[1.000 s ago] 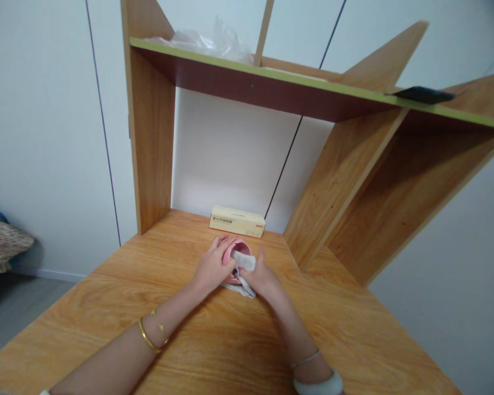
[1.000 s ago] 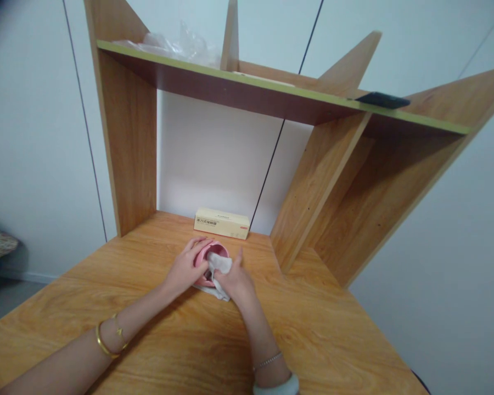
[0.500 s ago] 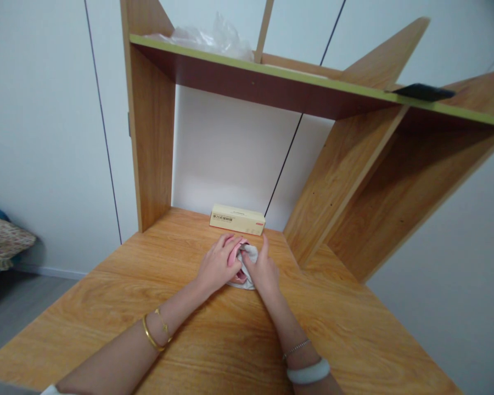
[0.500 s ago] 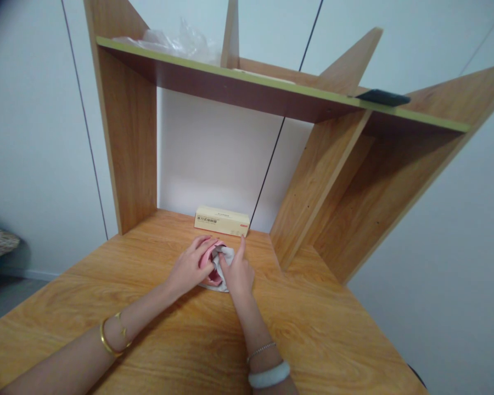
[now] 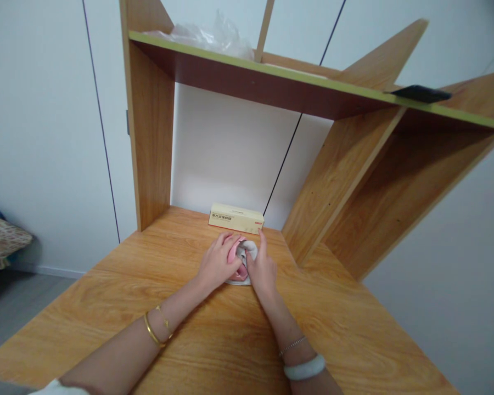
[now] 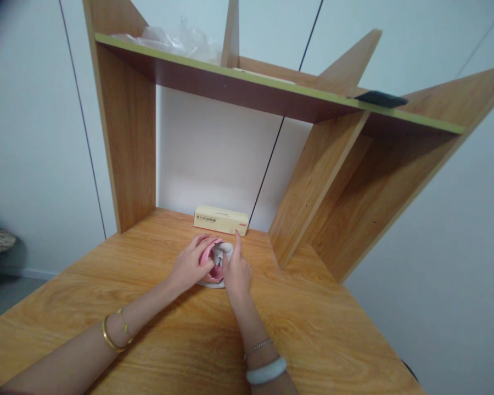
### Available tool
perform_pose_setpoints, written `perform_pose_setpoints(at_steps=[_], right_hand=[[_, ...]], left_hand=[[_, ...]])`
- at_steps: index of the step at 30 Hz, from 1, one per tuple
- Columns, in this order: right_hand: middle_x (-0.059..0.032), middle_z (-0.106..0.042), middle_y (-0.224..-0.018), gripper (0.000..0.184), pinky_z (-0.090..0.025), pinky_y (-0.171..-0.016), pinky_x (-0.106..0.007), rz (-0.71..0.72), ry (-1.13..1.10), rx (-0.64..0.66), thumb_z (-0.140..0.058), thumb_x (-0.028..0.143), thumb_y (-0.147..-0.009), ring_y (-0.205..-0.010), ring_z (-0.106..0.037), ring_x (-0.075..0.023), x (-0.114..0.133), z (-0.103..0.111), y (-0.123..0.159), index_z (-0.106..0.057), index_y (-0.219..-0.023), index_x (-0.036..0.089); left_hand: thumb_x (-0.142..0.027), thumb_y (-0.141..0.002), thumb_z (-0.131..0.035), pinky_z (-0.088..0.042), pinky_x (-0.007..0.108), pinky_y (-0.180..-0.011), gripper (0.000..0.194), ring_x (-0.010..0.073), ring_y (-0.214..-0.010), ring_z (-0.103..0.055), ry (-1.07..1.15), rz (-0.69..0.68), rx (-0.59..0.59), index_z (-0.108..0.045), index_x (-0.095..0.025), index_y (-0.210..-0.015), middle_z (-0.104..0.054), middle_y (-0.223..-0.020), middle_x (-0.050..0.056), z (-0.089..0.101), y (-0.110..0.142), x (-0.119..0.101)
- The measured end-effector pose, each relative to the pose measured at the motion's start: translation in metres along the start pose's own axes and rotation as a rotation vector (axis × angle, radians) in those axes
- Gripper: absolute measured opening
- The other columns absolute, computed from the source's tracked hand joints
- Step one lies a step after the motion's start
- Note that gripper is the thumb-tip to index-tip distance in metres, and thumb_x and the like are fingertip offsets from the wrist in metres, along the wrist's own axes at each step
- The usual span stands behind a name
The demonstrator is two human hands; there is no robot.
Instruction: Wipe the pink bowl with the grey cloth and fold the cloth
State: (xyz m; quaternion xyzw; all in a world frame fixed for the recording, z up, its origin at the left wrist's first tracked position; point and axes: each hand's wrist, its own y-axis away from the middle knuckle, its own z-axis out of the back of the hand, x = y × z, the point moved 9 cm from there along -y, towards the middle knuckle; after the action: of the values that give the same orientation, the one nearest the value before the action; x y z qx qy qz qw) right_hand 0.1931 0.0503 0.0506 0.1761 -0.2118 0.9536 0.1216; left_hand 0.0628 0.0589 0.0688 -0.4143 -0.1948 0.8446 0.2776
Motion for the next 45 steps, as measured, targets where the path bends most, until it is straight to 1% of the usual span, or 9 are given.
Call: perform_pose_setpoints(at_steps=[3,9,16,23,30,35,38,42,45], right_hand=[[-0.0080,-0.066,-0.087,0.067,-0.041,-0.064,-0.030,0.035,0.049,-0.014,-0.044,0.032,-0.083,-0.077,-0.063,-0.0239,0.001,-0.001,-0.003,-0.009,-0.138,0.019],[-0.0135,-0.064,-0.096,0.074,-0.042,-0.061,-0.027,-0.070,-0.097,0.090,-0.051,0.036,-0.076,-0.082,-0.062,-0.0238,-0.015,-0.015,-0.012,-0.017,-0.135,0.009],[-0.0052,-0.066,-0.077,0.061,-0.040,-0.062,-0.027,0.145,0.076,-0.049,-0.041,0.026,-0.083,-0.069,-0.062,-0.0208,0.014,0.009,-0.001,-0.015,-0.138,0.019],[-0.0128,-0.065,-0.092,0.076,-0.043,-0.060,-0.028,-0.129,-0.099,0.080,-0.054,0.042,-0.073,-0.080,-0.062,-0.0240,-0.023,-0.009,-0.011,-0.023,-0.134,0.010],[-0.0049,-0.066,-0.074,0.066,-0.041,-0.063,-0.028,0.116,0.067,-0.030,-0.044,0.030,-0.082,-0.070,-0.063,-0.0218,0.010,0.006,-0.003,-0.011,-0.138,0.019],[-0.0145,-0.065,-0.094,0.075,-0.043,-0.064,-0.031,-0.078,-0.092,0.093,-0.051,0.040,-0.074,-0.084,-0.061,-0.0269,-0.019,-0.012,-0.010,-0.020,-0.135,0.009],[-0.0145,-0.064,-0.099,0.071,-0.044,-0.064,-0.029,-0.076,-0.150,0.127,-0.051,0.036,-0.074,-0.086,-0.061,-0.0258,-0.024,-0.019,-0.011,-0.024,-0.133,0.009],[-0.0121,-0.065,-0.094,0.068,-0.044,-0.065,-0.029,-0.020,-0.256,0.043,-0.047,0.031,-0.076,-0.082,-0.062,-0.0243,-0.019,-0.015,-0.009,-0.019,-0.135,0.014],[-0.0126,-0.063,-0.100,0.069,-0.045,-0.068,-0.029,-0.019,-0.452,-0.036,-0.045,0.029,-0.076,-0.086,-0.061,-0.0225,-0.020,-0.014,-0.008,-0.015,-0.136,0.012]], left_hand=[[-0.014,-0.067,-0.049,-0.034,0.031,-0.096,0.054,0.0199,-0.110,-0.044,0.006,-0.016,-0.002,-0.047,-0.023,-0.120,-0.045,-0.120,0.004,0.001,0.001,0.000],[-0.019,-0.067,-0.054,-0.037,0.032,-0.092,0.053,0.0211,-0.106,-0.047,-0.051,-0.027,0.046,-0.048,-0.026,-0.119,-0.045,-0.120,0.003,0.000,0.000,-0.009],[-0.022,-0.068,-0.054,-0.038,0.033,-0.091,0.050,0.0227,-0.105,-0.047,-0.155,-0.050,0.104,-0.051,-0.026,-0.117,-0.045,-0.122,0.002,-0.002,-0.001,-0.021],[-0.020,-0.069,-0.052,-0.037,0.031,-0.093,0.050,0.0207,-0.108,-0.045,-0.101,-0.008,0.084,-0.049,-0.027,-0.118,-0.044,-0.123,0.002,-0.002,0.000,-0.012],[-0.017,-0.066,-0.052,-0.035,0.031,-0.095,0.053,0.0208,-0.110,-0.043,-0.083,-0.043,0.084,-0.050,-0.024,-0.118,-0.044,-0.123,0.003,0.000,0.003,-0.014],[-0.018,-0.067,-0.052,-0.036,0.031,-0.094,0.050,0.0198,-0.108,-0.046,-0.059,-0.039,0.068,-0.052,-0.027,-0.116,-0.046,-0.120,0.002,0.000,0.001,-0.011],[-0.019,-0.067,-0.053,-0.036,0.032,-0.095,0.050,0.0205,-0.108,-0.046,-0.049,-0.058,0.083,-0.052,-0.026,-0.117,-0.046,-0.121,0.002,-0.001,0.000,-0.012],[-0.021,-0.071,-0.053,-0.033,0.033,-0.098,0.053,0.0211,-0.115,-0.041,-0.017,-0.110,0.093,-0.045,-0.026,-0.123,-0.043,-0.127,0.003,0.002,0.002,-0.012],[-0.032,-0.078,-0.051,-0.029,0.036,-0.100,0.060,0.0218,-0.122,-0.033,0.096,-0.072,-0.001,-0.028,-0.023,-0.133,-0.035,-0.134,0.007,0.009,0.003,0.000]])
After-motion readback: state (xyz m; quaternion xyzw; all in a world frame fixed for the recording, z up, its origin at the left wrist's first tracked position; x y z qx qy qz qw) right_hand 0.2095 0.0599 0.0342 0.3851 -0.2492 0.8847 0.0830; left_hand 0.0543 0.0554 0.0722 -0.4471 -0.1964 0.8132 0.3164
